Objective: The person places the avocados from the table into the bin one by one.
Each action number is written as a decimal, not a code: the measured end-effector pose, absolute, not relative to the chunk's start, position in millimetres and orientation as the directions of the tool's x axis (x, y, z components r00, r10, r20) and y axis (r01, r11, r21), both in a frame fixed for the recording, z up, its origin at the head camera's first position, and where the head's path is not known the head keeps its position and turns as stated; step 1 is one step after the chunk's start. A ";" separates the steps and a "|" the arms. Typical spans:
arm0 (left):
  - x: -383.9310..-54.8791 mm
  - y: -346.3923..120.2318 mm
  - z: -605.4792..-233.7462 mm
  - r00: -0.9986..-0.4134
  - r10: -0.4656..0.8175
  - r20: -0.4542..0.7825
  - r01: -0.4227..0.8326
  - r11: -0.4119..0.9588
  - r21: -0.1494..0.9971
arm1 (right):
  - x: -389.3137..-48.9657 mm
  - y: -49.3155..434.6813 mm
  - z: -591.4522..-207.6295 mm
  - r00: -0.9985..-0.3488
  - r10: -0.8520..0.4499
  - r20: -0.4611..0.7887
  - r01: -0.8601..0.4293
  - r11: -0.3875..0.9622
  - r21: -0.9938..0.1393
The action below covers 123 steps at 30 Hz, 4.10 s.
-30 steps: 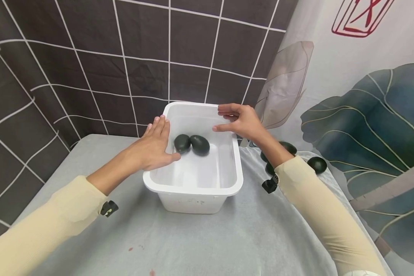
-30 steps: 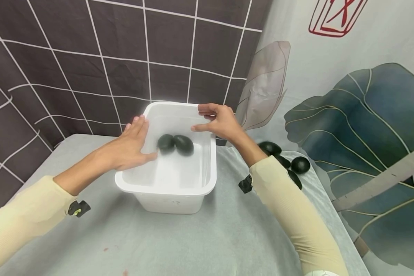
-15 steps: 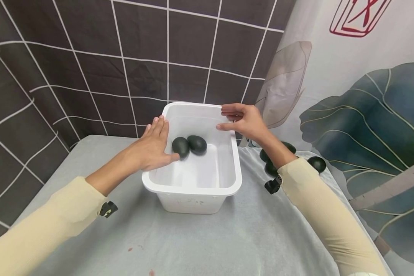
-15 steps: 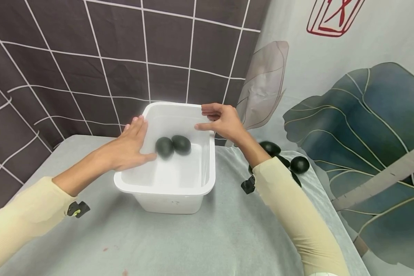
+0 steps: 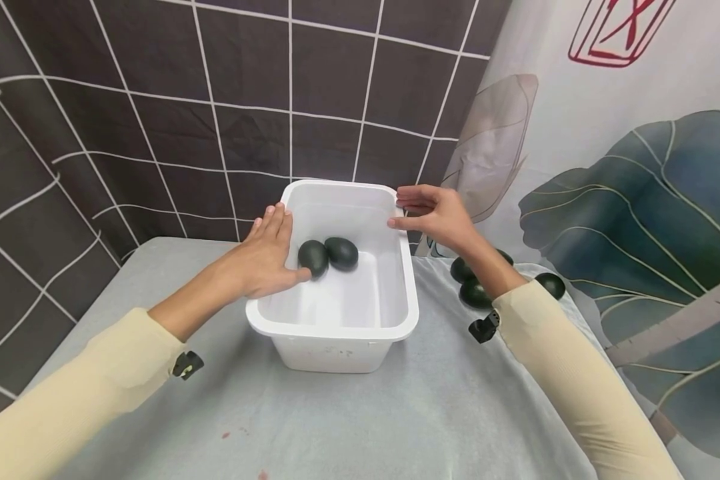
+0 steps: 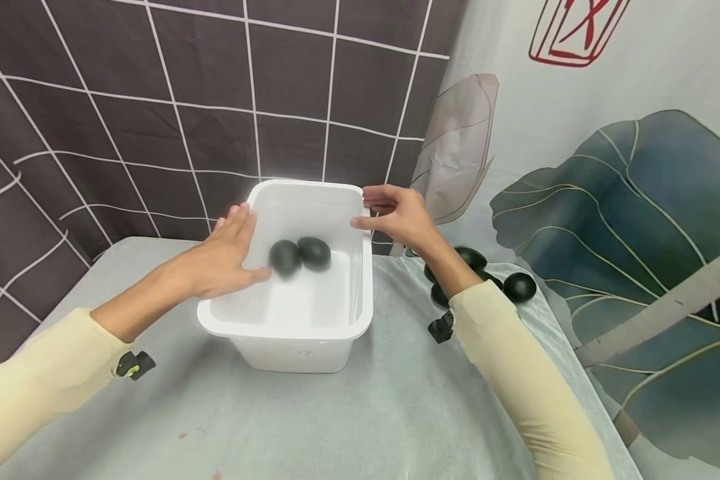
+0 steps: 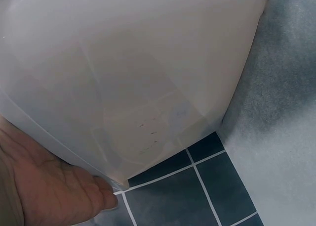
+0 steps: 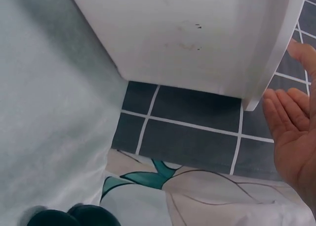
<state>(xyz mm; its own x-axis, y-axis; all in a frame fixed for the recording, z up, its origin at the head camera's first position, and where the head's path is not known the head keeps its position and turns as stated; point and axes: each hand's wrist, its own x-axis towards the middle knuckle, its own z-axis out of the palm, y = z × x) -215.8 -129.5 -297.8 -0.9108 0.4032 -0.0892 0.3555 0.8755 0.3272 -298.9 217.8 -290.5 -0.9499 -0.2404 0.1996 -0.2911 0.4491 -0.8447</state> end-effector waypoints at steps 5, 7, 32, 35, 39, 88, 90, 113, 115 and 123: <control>-215.7 -129.9 -298.7 -0.912 0.401 -0.090 0.353 0.877 0.326 | -297.4 224.0 -294.3 -0.956 -0.226 0.187 -0.274 0.461 -0.844; -215.7 -130.0 -299.0 -0.912 0.401 -0.090 0.353 0.877 0.327 | -296.7 226.7 -295.8 -0.956 -0.224 0.190 -0.277 0.474 -0.836; -217.0 -129.2 -297.9 -0.909 0.408 -0.084 0.362 0.874 0.324 | -285.2 259.5 -313.4 -0.958 -0.200 0.205 -0.279 0.487 -0.828; -216.9 -129.1 -297.7 -0.909 0.408 -0.085 0.362 0.874 0.324 | -284.3 263.5 -315.5 -0.958 -0.205 0.199 -0.275 0.484 -0.830; -216.3 -129.5 -296.7 -0.909 0.409 -0.083 0.363 0.873 0.325 | -282.1 268.6 -318.3 -0.960 -0.203 0.191 -0.269 0.489 -0.830; -216.8 -129.2 -299.6 -0.912 0.401 -0.086 0.353 0.875 0.332 | -249.7 323.3 -351.0 -0.985 -0.127 0.118 -0.168 0.544 -0.822; -217.1 -128.9 -300.3 -0.913 0.399 -0.088 0.351 0.876 0.332 | -248.2 325.0 -352.1 -0.986 -0.122 0.117 -0.165 0.547 -0.821; -216.2 -128.6 -299.2 -0.912 0.400 -0.090 0.350 0.874 0.338 | -229.9 368.1 -372.5 -0.997 -0.060 0.052 -0.078 0.622 -0.779; -216.2 -128.8 -298.8 -0.912 0.400 -0.091 0.350 0.874 0.339 | -228.6 371.3 -372.9 -0.997 -0.057 0.050 -0.075 0.631 -0.772; -216.3 -128.3 -298.6 -0.912 0.398 -0.096 0.347 0.876 0.334 | -224.3 382.4 -378.5 -0.997 -0.049 0.054 -0.073 0.640 -0.765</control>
<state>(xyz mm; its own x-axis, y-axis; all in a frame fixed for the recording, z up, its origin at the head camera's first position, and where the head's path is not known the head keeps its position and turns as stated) -216.3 -128.3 -298.6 -0.9122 0.3982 -0.0963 0.3473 0.8763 0.3339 -224.3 382.4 -378.5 -0.9974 -0.0492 0.0535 -0.0726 0.6404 -0.7646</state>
